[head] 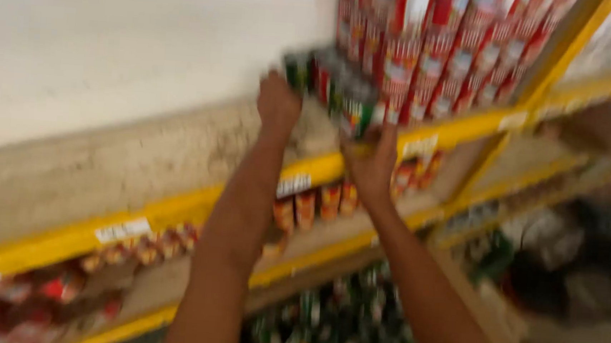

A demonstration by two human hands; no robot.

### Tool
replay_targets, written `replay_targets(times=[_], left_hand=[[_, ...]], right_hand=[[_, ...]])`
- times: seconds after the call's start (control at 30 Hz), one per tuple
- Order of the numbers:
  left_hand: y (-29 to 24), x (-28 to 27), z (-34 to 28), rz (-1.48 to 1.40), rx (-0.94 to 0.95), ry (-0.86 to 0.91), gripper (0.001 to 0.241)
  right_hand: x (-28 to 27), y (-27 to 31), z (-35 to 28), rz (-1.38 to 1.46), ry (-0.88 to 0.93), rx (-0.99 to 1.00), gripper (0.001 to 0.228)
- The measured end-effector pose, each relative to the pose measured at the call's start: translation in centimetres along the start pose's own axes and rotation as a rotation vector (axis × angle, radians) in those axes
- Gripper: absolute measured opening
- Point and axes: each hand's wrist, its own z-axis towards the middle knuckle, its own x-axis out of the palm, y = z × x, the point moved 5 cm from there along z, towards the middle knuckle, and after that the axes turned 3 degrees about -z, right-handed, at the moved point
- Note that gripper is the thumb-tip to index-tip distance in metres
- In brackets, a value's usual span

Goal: Stocking canned goods from a cardboard box onto store shelves.

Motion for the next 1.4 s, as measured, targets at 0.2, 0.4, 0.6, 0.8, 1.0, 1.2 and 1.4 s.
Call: replay_targets(times=[0.2,0.4,0.6,0.8,1.0,1.2,1.4], left_hand=[[-6.2,-13.6,-8.8,-0.225,0.424,-0.138,0.039],[-3.7,-15.8,-30.2,-0.282,0.250,0.120,0.034],[3.7,-12.8,-45.6,-0.313,-0.291,0.609,0.042],[5.1,-15.5,-53.0,-0.044,-0.304,0.753,0.062],[3.5,-17.3,-52.8,0.058,-0.495,0.914,0.095],[5.2,-16.7,-56.3,0.083,-0.532,0.904,0.095],[4.5,-17.6,-55.5,-0.017,-0.638,0.841,0.088]], right_hand=[[-1.2,0.1,-4.7,-0.011,0.233,-0.160,0.039],[-10.4,-7.8,-23.0,-0.078,0.730,0.401,0.030],[-17.0,-9.0,-35.6,-0.229,1.034,0.630,0.049],[-17.6,-7.3,-40.1,-0.282,1.085,0.443,0.066],[-17.5,-7.5,-41.7,-0.334,1.066,0.422,0.074],[-17.7,-7.4,-42.3,-0.331,0.975,0.371,0.075],[-17.8,-6.9,-42.1,-0.318,0.933,0.360,0.071]])
